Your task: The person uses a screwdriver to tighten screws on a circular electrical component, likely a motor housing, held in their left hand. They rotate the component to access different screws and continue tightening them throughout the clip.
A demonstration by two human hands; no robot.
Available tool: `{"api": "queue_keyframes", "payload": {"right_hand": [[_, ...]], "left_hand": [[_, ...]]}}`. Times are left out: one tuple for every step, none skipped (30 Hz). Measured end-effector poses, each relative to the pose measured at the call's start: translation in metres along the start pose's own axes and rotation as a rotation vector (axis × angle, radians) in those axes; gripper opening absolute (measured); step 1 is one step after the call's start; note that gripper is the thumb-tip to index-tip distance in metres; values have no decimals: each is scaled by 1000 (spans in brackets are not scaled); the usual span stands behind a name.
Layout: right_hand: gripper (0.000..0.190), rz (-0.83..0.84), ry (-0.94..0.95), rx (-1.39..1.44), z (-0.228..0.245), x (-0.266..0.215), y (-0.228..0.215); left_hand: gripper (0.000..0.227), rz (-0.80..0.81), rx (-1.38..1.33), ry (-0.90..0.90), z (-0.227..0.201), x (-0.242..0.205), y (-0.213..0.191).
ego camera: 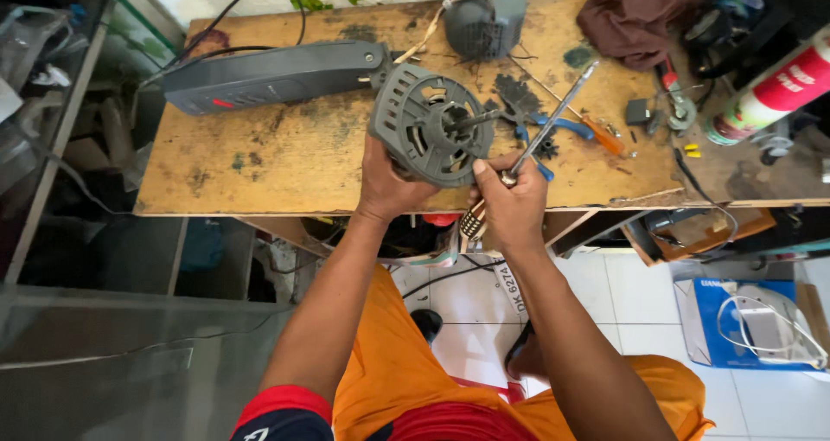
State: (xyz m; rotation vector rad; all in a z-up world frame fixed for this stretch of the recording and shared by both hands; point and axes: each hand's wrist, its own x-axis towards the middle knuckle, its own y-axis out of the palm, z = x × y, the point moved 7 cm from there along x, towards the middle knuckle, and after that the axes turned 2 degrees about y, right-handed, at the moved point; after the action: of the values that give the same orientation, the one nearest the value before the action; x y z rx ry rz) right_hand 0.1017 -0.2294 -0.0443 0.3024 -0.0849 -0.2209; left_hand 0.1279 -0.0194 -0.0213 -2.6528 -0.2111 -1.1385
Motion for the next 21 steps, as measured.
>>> {"api": "queue_keyframes", "payload": {"right_hand": [[13,4,3,2,-2,0,0],[13,9,-72,-31,1,-1,0],[12,18,-148,-67,4,-1,0],[12,25,-145,-67,3,-1,-1],[13,29,-196,-86,6,-2,-3],[13,33,-248,-104,9,-2,-5],[13,34,-245,-107,6,-3,-7],[14,37,-270,-102,5,-5,-8],[15,42,-296,-94,4,-7,-9],[15,47,-295,-95,5,-7,-7],[15,52,-300,-65,6,-10,-5],[15,58,-305,-35,7,-12,-3],[15,63,-304,-33,4,-14,-1],[15,63,-334,-138,4,-16,2],[15,63,-360,-246,3,-22,5],[15,68,-354,-247,6,-22,8],[14,84,-357,-188,9,-21,12],[14,100,-359,-130,13,-20,17],[14,108,-360,-132,13,-19,19],[14,125,-369,-127,13,-19,22],[14,143,-376,-125,12,-19,23]], "left_hand": [[105,-1,5,-1,-4,1,3],[103,-31,-12,-1,-7,3,4],[101,-66,-30,-1,-11,4,5],[101,-71,-25,-3,-4,-1,1],[102,-79,25,-1,3,-6,-1],[103,-87,76,1,9,-10,-4],[103,-89,76,-4,10,-12,-7],[99,-76,106,6,11,-15,-9],[94,-65,139,18,11,-17,-12],[94,-69,142,16,4,-18,-13],[78,-47,134,-32,0,-21,-11],[62,-25,125,-80,-5,-24,-11],[62,-28,130,-80,-7,-22,-11],[62,-22,134,-79,-10,-20,-11],[61,-16,137,-84,-14,-21,-11],[61,-19,141,-90,-17,-23,-13],[60,-15,147,-90,-19,-23,-15],[59,-11,154,-90,-22,-22,-18],[59,-19,155,-90,-23,-19,-19],[58,-13,155,-88,-25,-16,-19],[57,-7,153,-88,-27,-15,-18]]}}
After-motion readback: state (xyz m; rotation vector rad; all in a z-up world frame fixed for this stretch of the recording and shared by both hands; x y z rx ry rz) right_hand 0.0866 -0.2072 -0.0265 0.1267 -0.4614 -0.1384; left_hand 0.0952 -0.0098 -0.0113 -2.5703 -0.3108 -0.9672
